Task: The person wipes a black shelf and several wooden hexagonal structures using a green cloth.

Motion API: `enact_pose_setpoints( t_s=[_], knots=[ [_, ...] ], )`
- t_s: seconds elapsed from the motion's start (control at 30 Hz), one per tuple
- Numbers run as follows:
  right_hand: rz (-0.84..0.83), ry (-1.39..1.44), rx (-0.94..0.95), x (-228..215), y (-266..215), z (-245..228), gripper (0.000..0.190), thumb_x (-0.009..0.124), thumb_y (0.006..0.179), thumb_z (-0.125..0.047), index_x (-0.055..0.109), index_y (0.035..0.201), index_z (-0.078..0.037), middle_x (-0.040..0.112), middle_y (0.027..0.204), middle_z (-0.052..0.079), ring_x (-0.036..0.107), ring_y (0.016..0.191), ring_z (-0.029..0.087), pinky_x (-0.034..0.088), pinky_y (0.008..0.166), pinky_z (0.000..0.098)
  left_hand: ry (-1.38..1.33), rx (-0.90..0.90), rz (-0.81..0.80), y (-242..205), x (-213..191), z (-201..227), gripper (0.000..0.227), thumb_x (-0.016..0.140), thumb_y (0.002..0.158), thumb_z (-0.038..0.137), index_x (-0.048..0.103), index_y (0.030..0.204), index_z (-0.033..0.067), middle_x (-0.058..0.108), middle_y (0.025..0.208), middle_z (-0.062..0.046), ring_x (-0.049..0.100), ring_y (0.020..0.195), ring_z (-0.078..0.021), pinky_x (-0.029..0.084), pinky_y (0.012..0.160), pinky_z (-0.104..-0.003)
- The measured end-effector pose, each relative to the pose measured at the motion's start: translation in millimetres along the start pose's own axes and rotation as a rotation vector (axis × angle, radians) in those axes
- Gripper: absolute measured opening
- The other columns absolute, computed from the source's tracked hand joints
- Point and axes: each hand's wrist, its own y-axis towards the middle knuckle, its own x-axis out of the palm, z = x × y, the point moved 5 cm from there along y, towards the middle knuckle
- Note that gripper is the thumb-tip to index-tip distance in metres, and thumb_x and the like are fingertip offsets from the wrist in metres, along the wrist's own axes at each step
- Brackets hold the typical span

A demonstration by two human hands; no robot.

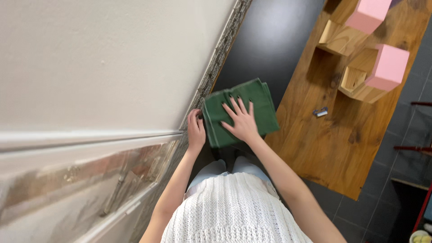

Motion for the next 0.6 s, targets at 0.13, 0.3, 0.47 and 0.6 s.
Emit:
enact_pose_setpoints(
  t_s=[0.13, 0.3, 0.47, 0.6],
  knots=[
    [-0.054, -0.044, 0.050, -8, -21, 51, 0.078, 0.058, 0.089, -0.067, 0.040, 0.158, -0.033, 0.034, 0.168, 0.004, 0.030, 0.153, 0.033, 0.013, 0.119, 0.0678, -0.063, -0.074, -0.084, 0, 6, -11, 0.039, 0.028, 0.113, 0.022, 0.044, 0.145, 0.0048, 0.051, 0.134, -0.018, 0.055, 0.127, -0.0366, 0.045, 0.108, -0.050],
    [0.117, -0.084, 0.149, -21, 39, 114, 0.078, 0.054, 0.095, -0.061, 0.040, 0.160, -0.020, 0.037, 0.166, 0.011, 0.035, 0.149, 0.039, 0.018, 0.117, 0.0718, -0.080, -0.108, -0.076, -2, 6, -7, 0.039, 0.030, 0.112, 0.023, 0.049, 0.141, 0.0056, 0.061, 0.131, -0.021, 0.060, 0.123, -0.0384, 0.046, 0.105, -0.051],
    [0.181, -0.049, 0.129, -10, 105, 92, 0.078, 0.064, 0.093, -0.057, 0.043, 0.158, -0.020, 0.033, 0.167, 0.011, 0.032, 0.150, 0.040, 0.015, 0.115, 0.0734, -0.171, -0.098, -0.012, -8, 12, -24, 0.046, 0.025, 0.114, 0.028, 0.054, 0.139, 0.0018, 0.063, 0.129, -0.024, 0.060, 0.122, -0.0405, 0.045, 0.106, -0.051],
    [0.086, -0.001, -0.079, -1, 62, 19, 0.075, 0.058, 0.094, -0.060, 0.043, 0.157, -0.021, 0.035, 0.165, 0.012, 0.034, 0.149, 0.042, 0.017, 0.116, 0.0741, -0.252, -0.137, 0.047, -5, 18, -45, 0.050, 0.023, 0.114, 0.031, 0.058, 0.136, 0.0038, 0.065, 0.129, -0.024, 0.058, 0.126, -0.0394, 0.044, 0.108, -0.051]
  ],
)
